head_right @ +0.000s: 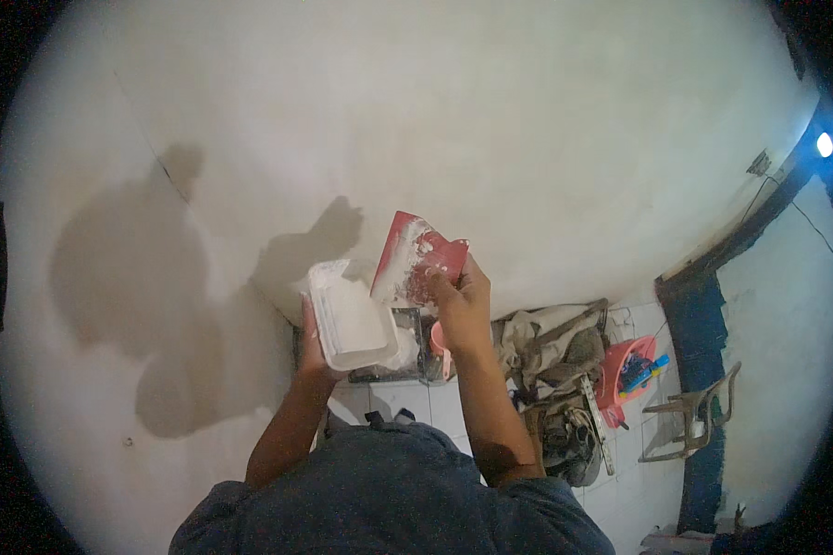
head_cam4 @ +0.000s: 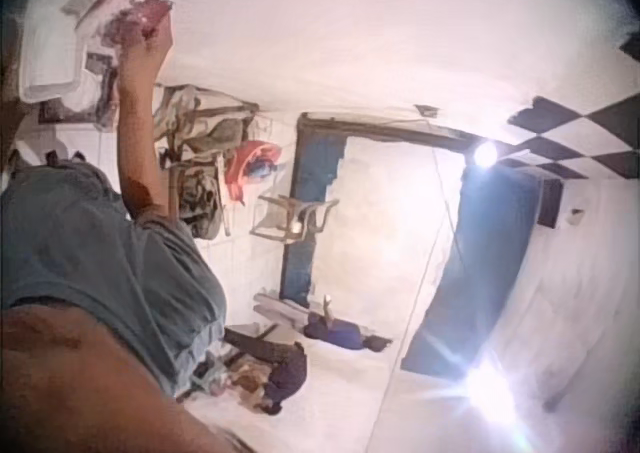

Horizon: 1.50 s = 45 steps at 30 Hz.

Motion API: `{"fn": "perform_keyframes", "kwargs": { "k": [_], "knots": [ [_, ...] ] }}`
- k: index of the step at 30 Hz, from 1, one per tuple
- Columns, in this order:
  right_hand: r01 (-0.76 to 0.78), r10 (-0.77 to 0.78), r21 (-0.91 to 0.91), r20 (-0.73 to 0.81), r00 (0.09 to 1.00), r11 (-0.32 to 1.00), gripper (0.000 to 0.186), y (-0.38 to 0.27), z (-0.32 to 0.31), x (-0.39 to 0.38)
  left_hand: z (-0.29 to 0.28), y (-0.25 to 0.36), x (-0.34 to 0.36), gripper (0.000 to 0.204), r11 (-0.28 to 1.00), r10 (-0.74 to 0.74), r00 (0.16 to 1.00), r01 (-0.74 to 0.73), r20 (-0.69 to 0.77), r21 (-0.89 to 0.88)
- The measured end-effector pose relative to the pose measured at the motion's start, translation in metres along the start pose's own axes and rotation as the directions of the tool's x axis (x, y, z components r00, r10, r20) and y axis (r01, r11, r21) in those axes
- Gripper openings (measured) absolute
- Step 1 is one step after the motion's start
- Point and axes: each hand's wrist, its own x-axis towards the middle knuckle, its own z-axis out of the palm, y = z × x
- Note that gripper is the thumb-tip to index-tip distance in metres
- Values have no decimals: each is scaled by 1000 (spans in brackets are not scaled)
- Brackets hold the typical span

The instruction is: The person applies plaster to a wall using a scraper and a container, spreading the material in upward and downward strokes to smooth the surface.

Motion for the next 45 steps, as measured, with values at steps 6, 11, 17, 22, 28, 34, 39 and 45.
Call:
{"fn": "perform_keyframes", "kwargs": {
  "k": [6, 11, 17, 22, 28, 34, 39, 45],
  "knots": [
    [-43, 42, -50, -38, 998, 998, 20, 10, -35, -6, 29, -35, -1, 75, 977, -138, 984, 154, 112, -146],
    [30, -46, -481, -20, 999, 876, 17, 6, -45, -10, 34, -43, 10, 75, 945, -232, 952, 270, 201, -186],
    [12, -53, -682, -39, 998, 732, 24, -1, -44, -12, 35, -57, 24, 75, 926, -227, 891, 322, 392, -196],
    [31, -69, -733, -22, 997, 680, 25, 3, -49, -7, 40, -71, 37, 93, 890, -241, 873, 373, 423, -262],
    [43, -87, -708, -26, 996, 705, 23, 8, -52, -4, 50, -72, 36, 91, 962, -247, 923, 269, 294, -35],
    [56, -86, -680, -10, 996, 731, 20, 10, -52, -2, 54, -81, 45, 87, 949, -308, 893, 313, 328, 40],
    [2, -71, -657, -78, 994, 754, 21, -2, -64, 3, 57, -80, 41, 88, 950, -248, 936, 285, 251, -127],
    [54, -112, -714, -35, 993, 698, 25, 0, -71, 8, 71, -78, 34, 88, 966, -259, 927, 246, 272, 84]
  ]
}}
